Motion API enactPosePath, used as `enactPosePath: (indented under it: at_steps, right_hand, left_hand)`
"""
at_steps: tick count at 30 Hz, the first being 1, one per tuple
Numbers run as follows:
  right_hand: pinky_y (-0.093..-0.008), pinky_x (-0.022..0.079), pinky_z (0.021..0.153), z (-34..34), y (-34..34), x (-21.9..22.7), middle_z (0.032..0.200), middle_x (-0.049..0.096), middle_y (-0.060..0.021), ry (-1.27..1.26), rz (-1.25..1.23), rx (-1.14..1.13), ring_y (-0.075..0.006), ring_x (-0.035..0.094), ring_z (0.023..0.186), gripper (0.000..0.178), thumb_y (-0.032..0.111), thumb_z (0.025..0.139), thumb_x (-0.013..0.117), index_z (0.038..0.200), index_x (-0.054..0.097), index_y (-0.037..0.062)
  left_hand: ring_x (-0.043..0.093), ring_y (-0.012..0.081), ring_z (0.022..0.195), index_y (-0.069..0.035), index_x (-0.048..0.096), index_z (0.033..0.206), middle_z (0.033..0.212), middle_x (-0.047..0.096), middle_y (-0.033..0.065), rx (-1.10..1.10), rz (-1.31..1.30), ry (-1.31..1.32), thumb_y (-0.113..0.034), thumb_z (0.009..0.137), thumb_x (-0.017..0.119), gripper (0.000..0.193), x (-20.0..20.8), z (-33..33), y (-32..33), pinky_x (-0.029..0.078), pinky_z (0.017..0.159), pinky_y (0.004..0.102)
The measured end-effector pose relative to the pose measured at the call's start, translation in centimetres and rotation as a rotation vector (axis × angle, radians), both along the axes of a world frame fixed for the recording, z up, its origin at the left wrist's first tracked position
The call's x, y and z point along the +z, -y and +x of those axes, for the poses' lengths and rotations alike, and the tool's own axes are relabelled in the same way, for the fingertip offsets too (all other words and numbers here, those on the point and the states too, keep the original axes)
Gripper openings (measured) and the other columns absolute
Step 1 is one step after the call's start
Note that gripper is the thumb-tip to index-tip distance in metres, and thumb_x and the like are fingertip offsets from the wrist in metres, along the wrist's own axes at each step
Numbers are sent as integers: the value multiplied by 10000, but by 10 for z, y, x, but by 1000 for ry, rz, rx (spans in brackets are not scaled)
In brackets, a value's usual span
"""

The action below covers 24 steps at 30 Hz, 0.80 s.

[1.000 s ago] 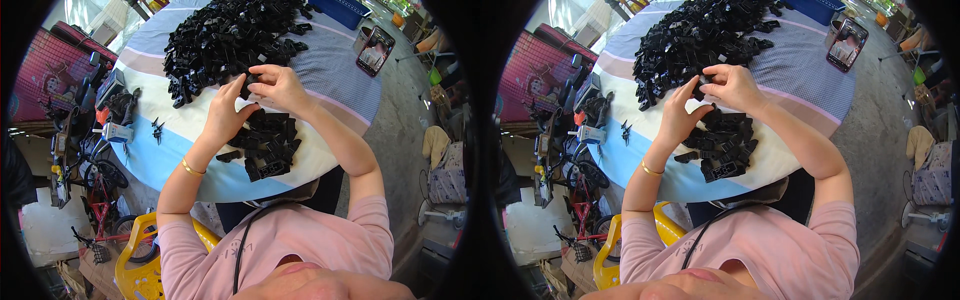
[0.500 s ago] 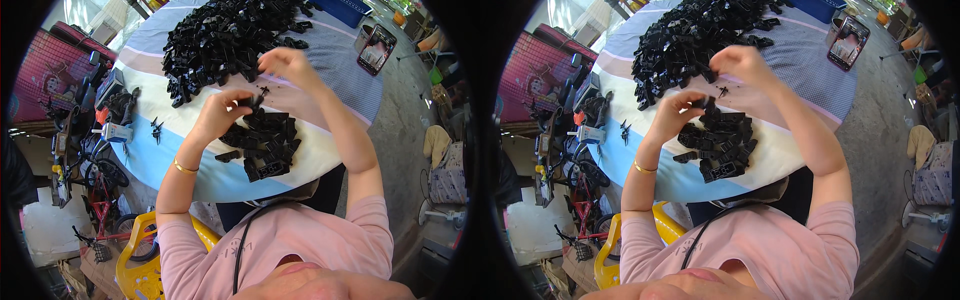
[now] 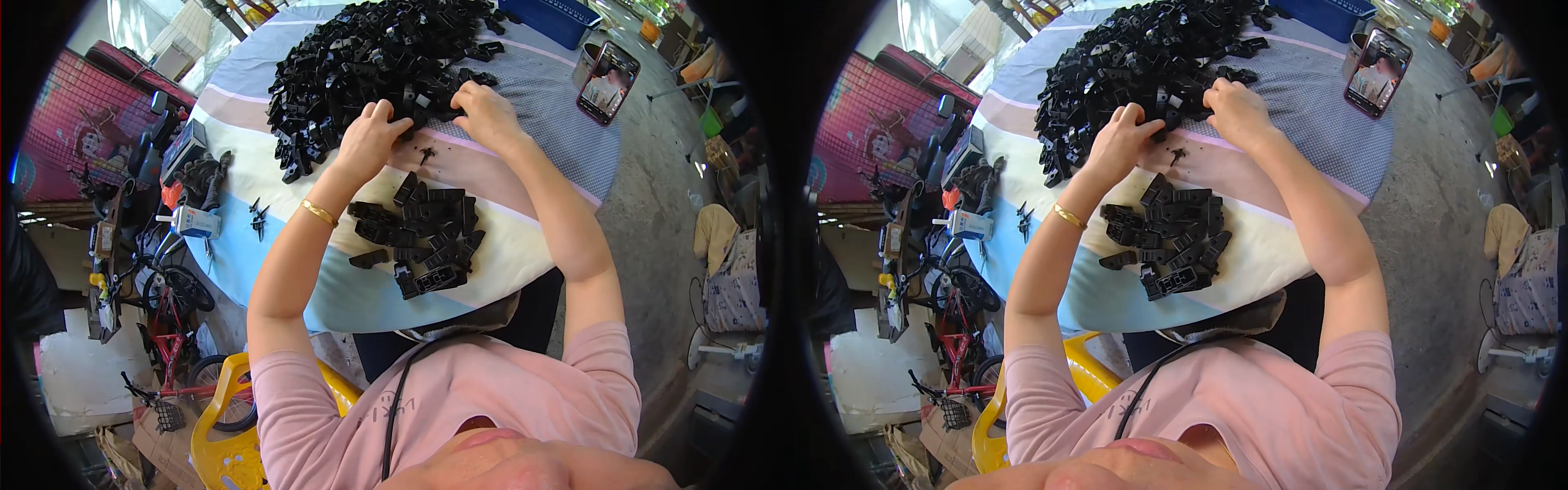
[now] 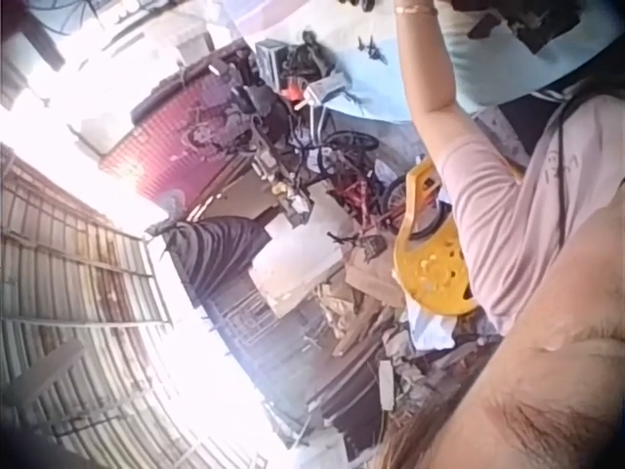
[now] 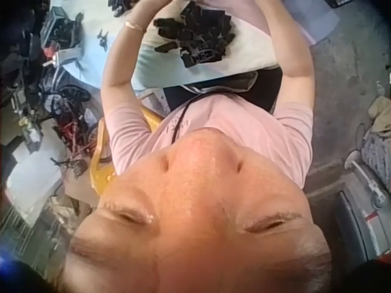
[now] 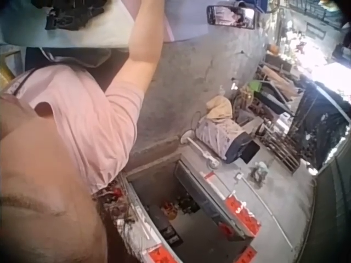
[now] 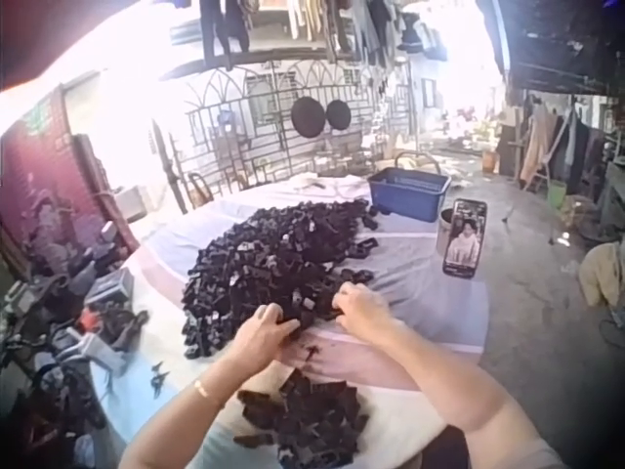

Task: Manually assembling small black plastic components from a pile on a table.

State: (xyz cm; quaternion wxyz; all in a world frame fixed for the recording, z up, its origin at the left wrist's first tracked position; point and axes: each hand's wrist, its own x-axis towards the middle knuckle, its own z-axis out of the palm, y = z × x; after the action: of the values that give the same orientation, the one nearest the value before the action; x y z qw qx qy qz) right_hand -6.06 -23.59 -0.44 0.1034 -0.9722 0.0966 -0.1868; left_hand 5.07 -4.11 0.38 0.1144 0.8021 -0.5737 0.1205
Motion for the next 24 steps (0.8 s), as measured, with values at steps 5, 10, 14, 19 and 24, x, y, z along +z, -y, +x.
enactPosePath:
  at_steps: [5, 10, 14, 19, 24]
  right_hand:
    - [-363, 468, 797, -2, -3, 4, 980, 531, -51, -32, 72, 21, -240, 558, 948, 224, 162, 706, 691, 887, 597, 70]
    - [-308, 503, 652, -6, -9, 18, 856, 603, -87, 122, 316, 169, -190, 599, 708, 241, 101, 769, 618, 989, 567, 16]
    - [-251, 489, 592, -5, -40, 19, 808, 615, -75, 138, 1104, 368, -119, 577, 640, 268, 90, 848, 537, 1098, 534, -5]
    - [-228, 488, 608, -5, -69, 6, 844, 616, -68, 174, 1018, 420, -95, 593, 679, 287, 37, 877, 412, 1134, 523, -28]
    - [-241, 507, 624, -1, -68, 6, 839, 631, -88, 181, 856, 402, -111, 609, 668, 283, -19, 841, 416, 1086, 556, -45]
  left_hand:
    - [506, 265, 950, -58, 578, 910, 981, 514, 86, -89, -178, 14, -71, 643, 664, 282, 3, -6, -5, 455, 789, 343]
    - [594, 170, 718, -23, 511, 888, 833, 572, 71, 240, -341, -672, -62, 727, 695, 248, 10, -27, -19, 493, 625, 301]
    - [620, 179, 723, 19, 463, 1123, 842, 563, 102, 165, -706, -1415, -12, 813, 617, 348, 11, -38, -25, 555, 651, 277]
    - [622, 188, 805, 45, 359, 1247, 983, 545, 114, 162, -654, -1579, -5, 829, 571, 471, 5, -42, -23, 549, 755, 293]
    - [563, 181, 986, 67, 381, 1239, 1103, 497, 124, 63, -717, -1741, -12, 846, 512, 421, 9, -42, -33, 465, 924, 289]
